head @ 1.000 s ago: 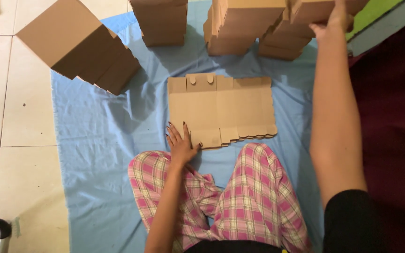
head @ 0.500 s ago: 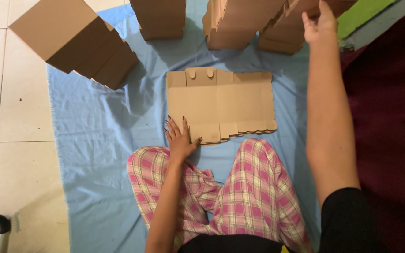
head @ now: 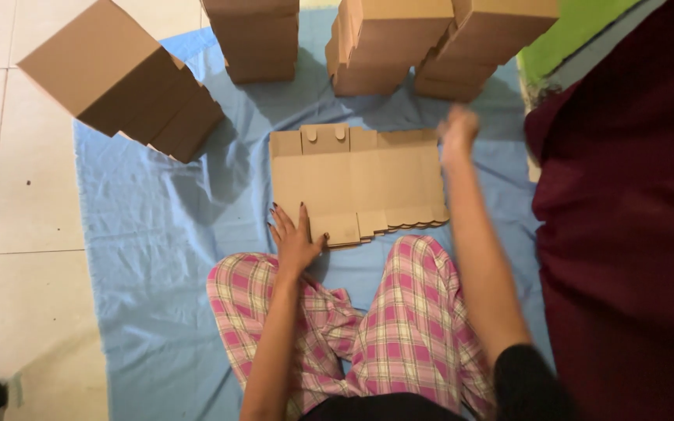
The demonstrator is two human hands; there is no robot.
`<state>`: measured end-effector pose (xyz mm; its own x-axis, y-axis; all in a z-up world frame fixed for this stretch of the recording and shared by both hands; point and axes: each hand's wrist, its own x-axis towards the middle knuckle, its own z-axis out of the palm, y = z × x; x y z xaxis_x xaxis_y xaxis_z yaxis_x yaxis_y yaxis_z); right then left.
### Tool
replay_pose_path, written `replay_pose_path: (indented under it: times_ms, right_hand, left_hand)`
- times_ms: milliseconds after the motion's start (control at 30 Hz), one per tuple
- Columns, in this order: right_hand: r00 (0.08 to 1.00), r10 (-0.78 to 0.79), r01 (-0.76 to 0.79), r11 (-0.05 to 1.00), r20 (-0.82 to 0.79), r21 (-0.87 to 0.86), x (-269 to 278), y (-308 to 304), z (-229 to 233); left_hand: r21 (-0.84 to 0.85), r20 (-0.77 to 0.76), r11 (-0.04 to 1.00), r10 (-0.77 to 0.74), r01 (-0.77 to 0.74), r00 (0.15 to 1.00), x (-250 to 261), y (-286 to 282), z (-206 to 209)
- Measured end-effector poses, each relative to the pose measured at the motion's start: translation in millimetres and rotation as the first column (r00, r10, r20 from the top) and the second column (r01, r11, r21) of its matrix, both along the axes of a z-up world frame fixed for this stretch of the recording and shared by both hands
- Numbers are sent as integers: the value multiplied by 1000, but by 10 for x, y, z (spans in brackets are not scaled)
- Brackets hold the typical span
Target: The person assembles cardboard boxes from flat cardboard cutouts by folding the panels and tucking in the flaps by hand, then stacks the finished boxes.
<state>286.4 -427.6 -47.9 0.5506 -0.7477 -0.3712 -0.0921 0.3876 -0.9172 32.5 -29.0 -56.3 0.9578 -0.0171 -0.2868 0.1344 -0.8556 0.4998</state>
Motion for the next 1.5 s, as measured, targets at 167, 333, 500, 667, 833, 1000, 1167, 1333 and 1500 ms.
replay_pose_path:
  times_ms: [167,333,500,667,833,1000,1167,1333,1500]
  right_hand:
    - [611,195,-764,398,-767,-508,-1576,760,-743]
    - [538,206,-807,408,-817,-428,-1825,791,-861]
    - [465,56,-807,437,-884,-397,-1883,781,-744]
    - [473,40,-754,535,-880,-381,-1919,838,-593]
    - [533,18,-700,571,-846,-429,-1923,723,-735]
    - [736,-50,-554,530,-676,-642,-1834,572,-1120]
    - [869,8,-462,373,-495,-804,-2101,981,-511]
    - [866,425,-360,160,-265,-919,-2296,1586,220]
    - [404,817,-350,-278,-411,-895,-2557,2112,602]
  left_hand:
    - [-69,22,997,31,-30,999,10,16,-14]
    - [-131,104,990,64,-50,992,-25,3,-92]
    - [-126,193,991,70,-46,979,-20,38,-142]
    - [-311,527,943,274,-117,805,-18,123,-209]
    - [-626,265,742,491,-239,830,-54,116,-232]
    - [-478,332,835,458,-272,825,-27,206,-477]
    - [-562,151,735,543,-380,826,-9,215,-492]
    - [-685,55,583,640,-438,766,198,302,-795]
    - [-814,-233,350,533,-463,813,139,196,-601]
